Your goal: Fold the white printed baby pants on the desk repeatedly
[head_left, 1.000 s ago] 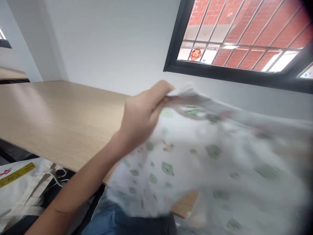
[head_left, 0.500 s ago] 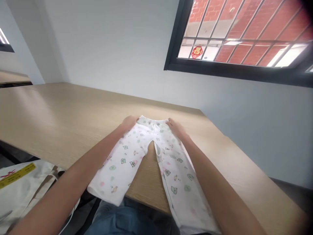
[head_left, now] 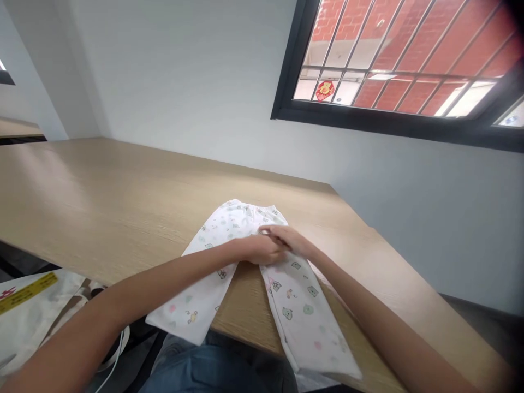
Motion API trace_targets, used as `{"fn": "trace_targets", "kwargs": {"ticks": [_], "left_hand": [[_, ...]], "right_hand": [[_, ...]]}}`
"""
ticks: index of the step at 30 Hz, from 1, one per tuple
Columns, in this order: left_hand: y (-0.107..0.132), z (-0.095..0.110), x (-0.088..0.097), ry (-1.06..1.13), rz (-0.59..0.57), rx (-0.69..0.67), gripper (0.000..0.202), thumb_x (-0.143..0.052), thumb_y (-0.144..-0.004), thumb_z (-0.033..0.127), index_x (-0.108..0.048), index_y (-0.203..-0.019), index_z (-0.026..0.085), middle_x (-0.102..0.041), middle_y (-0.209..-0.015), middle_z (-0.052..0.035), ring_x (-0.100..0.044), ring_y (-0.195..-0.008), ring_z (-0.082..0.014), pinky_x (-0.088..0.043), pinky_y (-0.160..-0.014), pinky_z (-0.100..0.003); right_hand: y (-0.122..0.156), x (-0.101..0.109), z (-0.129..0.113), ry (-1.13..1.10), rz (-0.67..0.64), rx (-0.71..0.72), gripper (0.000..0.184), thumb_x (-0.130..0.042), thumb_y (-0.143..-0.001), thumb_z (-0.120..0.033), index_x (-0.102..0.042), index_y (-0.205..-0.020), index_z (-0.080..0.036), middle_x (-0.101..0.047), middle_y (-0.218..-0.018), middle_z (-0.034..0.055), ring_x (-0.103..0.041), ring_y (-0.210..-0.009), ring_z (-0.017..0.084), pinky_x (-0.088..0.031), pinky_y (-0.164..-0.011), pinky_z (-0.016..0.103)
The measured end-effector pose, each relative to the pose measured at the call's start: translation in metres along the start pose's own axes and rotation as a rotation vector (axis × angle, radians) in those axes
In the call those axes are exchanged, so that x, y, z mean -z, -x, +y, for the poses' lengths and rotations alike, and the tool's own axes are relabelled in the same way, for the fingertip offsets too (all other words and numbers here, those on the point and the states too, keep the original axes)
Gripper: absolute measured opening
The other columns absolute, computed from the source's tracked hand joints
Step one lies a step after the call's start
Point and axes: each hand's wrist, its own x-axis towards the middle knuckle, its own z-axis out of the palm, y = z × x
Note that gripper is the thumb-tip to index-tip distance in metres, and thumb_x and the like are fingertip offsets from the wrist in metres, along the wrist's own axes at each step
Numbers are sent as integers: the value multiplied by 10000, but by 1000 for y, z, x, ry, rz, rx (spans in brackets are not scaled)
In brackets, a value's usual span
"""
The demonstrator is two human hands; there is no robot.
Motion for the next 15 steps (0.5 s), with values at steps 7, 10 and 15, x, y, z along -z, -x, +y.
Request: {"fn": "trace_targets", "kwargs": {"ticks": [7, 10, 15], "left_hand": [[46, 60, -25, -55, -74, -249, 591, -281, -910, 440, -232, -1378, 83, -206, -1444, -121, -147, -1324, -308, -152, -1077, -442], [85, 85, -45, -77, 30, -333, 601, -277, -909, 466, -245, -1368, 79, -253, -1431, -106, -216, -1310, -277, -153, -1092, -392], [115, 100, -72, -123, 215, -388, 500, -175, -946, 383, -294, -1344, 105, -348, -1388, -58, -320, -1272, -227, -179, -1091, -360]], "right_hand": [[-32, -7, 37, 102, -63, -8, 501, -255, -902, -447, -397, -1323, -216, -311, -1408, 5, -217, -1307, 193, -131, -1090, 376], [-51, -6, 56, 157, -38, -61, 519, -248, -897, -461, -371, -1339, -218, -283, -1420, 23, -182, -1318, 212, -96, -1088, 413], [-56, -5, 61, 206, -34, -89, 541, -241, -894, -465, -355, -1348, -194, -262, -1426, 39, -175, -1320, 220, -110, -1083, 410]]}}
